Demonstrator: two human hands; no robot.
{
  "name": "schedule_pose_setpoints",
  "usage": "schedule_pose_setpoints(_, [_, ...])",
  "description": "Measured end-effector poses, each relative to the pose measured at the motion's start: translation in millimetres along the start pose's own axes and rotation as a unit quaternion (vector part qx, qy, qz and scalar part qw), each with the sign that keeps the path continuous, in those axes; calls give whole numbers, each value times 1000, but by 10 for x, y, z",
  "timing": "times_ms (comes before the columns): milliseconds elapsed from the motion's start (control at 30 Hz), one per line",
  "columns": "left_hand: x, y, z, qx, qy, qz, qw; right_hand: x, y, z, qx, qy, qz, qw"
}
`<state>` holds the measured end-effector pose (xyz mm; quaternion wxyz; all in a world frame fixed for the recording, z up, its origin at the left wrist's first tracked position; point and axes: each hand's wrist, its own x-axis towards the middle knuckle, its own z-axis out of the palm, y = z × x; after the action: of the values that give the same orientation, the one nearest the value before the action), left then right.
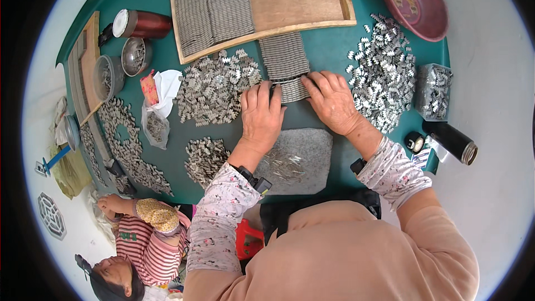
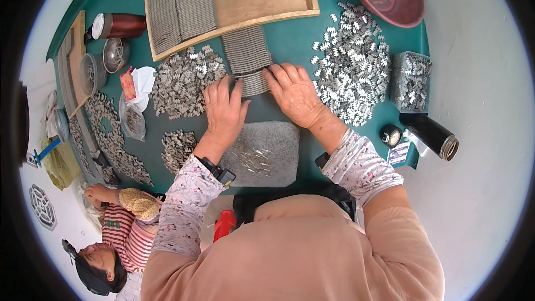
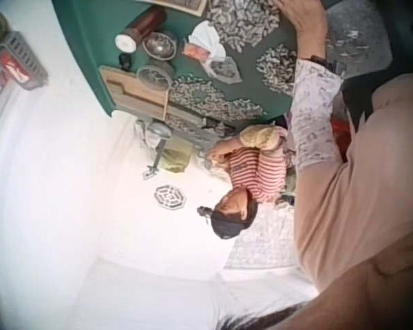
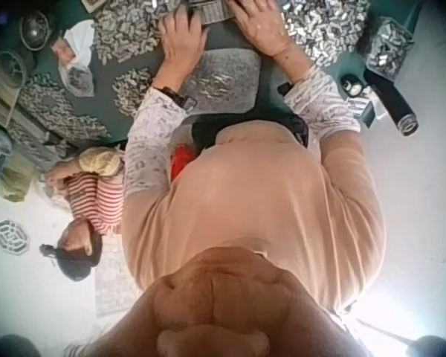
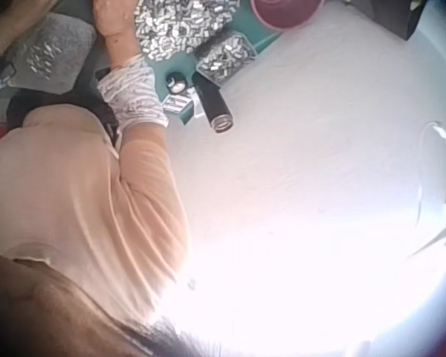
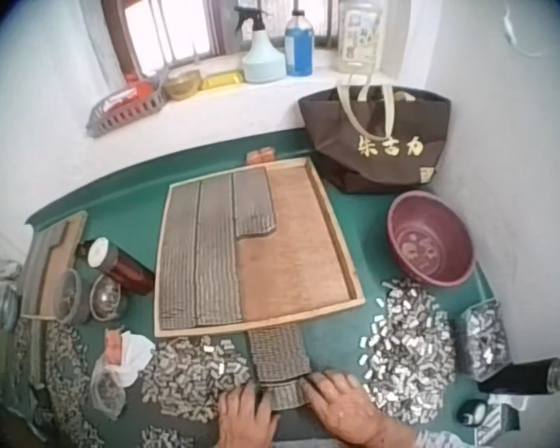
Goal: The person inserts metal pins into metal links by hand and then arranges the assembled link chains into rows on a wooden tray.
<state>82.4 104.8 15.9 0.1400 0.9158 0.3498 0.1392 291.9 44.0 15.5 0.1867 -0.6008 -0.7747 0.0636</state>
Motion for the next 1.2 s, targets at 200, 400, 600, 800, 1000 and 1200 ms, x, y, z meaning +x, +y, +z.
schedule_pose_setpoints(200, [83, 1, -7, -28, 19, 6, 999, 60, -8, -17, 40, 9, 24, 999])
schedule_pose_setpoints(400, [136, -22, -35, -28, -4, 4, 1000, 141, 22, -59, 59, -27, 33, 997])
schedule_pose_setpoints(600, [145, 26, -94, -17, -1, 0, 1000, 190, -77, -196, 30, -35, 20, 999])
schedule_pose_setpoints(800, [75, 52, -45, -43, -15, 25, 999, 46, -74, -169, 19, -43, -2, 999])
schedule_pose_setpoints(1000, [136, -32, -122, -44, -48, 69, 995, 145, -21, -228, 79, -72, -27, 994])
schedule_pose_setpoints(1200, [725, -250, -545, -57, -76, 123, 988, 622, 190, -569, 84, -113, -42, 989])
